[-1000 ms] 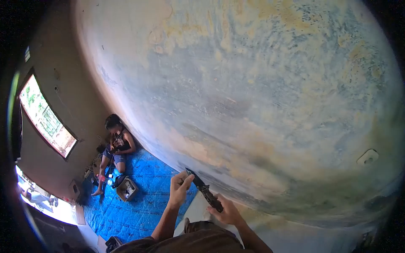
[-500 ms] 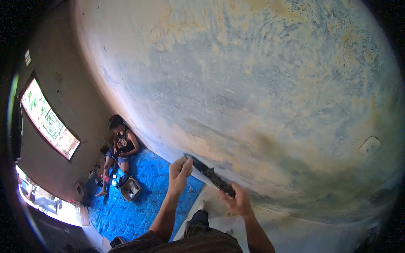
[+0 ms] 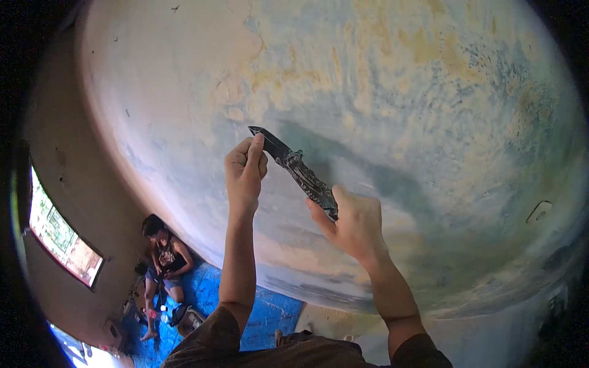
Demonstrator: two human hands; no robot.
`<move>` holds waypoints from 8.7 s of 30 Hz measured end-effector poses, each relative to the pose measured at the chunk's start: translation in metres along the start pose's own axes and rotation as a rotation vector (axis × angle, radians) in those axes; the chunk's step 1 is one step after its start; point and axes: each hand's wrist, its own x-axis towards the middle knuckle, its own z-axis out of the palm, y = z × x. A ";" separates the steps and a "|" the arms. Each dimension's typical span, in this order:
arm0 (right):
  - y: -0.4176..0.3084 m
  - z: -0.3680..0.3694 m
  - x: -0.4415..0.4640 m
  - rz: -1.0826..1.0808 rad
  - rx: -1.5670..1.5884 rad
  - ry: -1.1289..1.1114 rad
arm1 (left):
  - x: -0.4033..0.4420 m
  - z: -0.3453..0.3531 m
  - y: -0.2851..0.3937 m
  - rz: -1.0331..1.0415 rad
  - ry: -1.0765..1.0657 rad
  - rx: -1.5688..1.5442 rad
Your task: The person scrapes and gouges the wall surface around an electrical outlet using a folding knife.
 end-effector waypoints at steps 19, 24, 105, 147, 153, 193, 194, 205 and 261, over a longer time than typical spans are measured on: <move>0.003 0.044 0.024 0.001 -0.178 0.058 | 0.041 -0.013 -0.023 0.033 -0.023 -0.184; -0.003 0.038 0.032 0.047 -0.144 0.042 | 0.047 -0.013 -0.014 0.032 -0.055 -0.191; -0.027 0.053 0.015 0.152 -0.127 -0.015 | 0.039 -0.022 -0.004 -0.129 -0.094 -0.166; -0.028 0.054 0.027 0.108 -0.110 0.128 | 0.058 -0.017 0.014 -0.114 -0.194 -0.215; -0.030 0.066 0.010 0.106 -0.098 0.140 | 0.045 -0.019 0.006 -0.116 -0.197 -0.162; -0.026 0.048 0.038 0.109 -0.132 0.224 | 0.068 0.001 0.034 -0.041 -0.180 -0.140; -0.024 0.047 0.044 0.114 -0.119 0.232 | 0.072 0.003 0.039 -0.033 -0.169 -0.128; -0.026 0.053 0.019 0.130 -0.093 0.156 | 0.050 -0.004 0.014 -0.084 -0.144 -0.127; -0.026 0.034 0.049 0.117 -0.117 0.248 | 0.073 0.010 0.044 0.013 -0.147 -0.094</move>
